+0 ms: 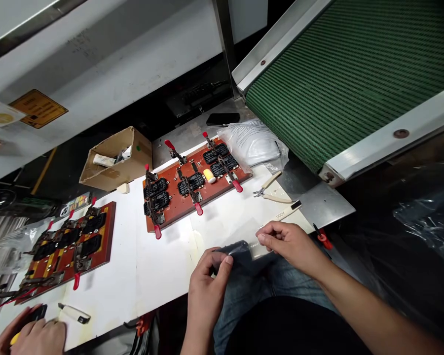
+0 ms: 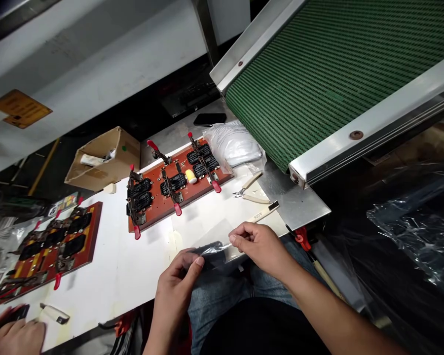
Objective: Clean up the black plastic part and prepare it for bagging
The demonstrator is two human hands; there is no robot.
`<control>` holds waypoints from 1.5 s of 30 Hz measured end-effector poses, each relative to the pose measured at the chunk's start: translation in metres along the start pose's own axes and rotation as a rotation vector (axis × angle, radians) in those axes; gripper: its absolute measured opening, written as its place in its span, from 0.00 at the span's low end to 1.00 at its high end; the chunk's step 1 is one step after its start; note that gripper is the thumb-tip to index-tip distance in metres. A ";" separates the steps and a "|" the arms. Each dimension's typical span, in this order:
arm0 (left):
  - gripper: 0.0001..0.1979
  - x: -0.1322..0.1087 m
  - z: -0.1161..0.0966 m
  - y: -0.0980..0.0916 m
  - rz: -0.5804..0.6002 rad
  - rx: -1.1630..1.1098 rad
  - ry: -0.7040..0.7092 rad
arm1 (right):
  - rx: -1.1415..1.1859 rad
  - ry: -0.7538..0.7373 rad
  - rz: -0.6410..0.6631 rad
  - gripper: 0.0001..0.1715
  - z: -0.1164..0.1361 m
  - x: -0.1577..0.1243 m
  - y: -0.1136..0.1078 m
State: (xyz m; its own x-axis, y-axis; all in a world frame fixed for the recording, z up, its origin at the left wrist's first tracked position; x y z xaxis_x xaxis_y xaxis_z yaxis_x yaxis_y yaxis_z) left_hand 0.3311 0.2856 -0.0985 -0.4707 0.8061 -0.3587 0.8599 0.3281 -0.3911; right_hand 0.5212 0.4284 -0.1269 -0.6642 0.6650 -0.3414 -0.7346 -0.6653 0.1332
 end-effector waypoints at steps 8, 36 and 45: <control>0.14 -0.019 -0.016 -0.036 -0.428 0.305 0.216 | -0.218 -0.082 -0.207 0.19 0.010 -0.010 0.009; 0.14 -0.011 -0.002 -0.002 -0.095 0.049 0.020 | -0.390 -0.308 -0.231 0.08 0.003 -0.014 0.028; 0.30 -0.044 0.021 -0.014 -0.109 -0.815 -0.348 | -0.547 -0.550 -0.313 0.02 0.018 -0.020 0.035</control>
State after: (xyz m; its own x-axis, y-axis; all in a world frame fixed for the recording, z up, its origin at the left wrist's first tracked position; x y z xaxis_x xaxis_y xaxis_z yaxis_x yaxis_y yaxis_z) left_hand 0.3353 0.2353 -0.0946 -0.4776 0.5980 -0.6436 0.6179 0.7494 0.2379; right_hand 0.5064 0.3977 -0.0991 -0.5175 0.8231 0.2341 -0.8199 -0.3986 -0.4108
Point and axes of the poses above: each hand's wrist, its own x-axis towards the middle knuckle, its own y-axis out of the palm, z = x × y, the point moved 3 cm from there along x, towards the middle knuckle, and after that the axes turned 5 degrees about z, right-handed, at the moved point
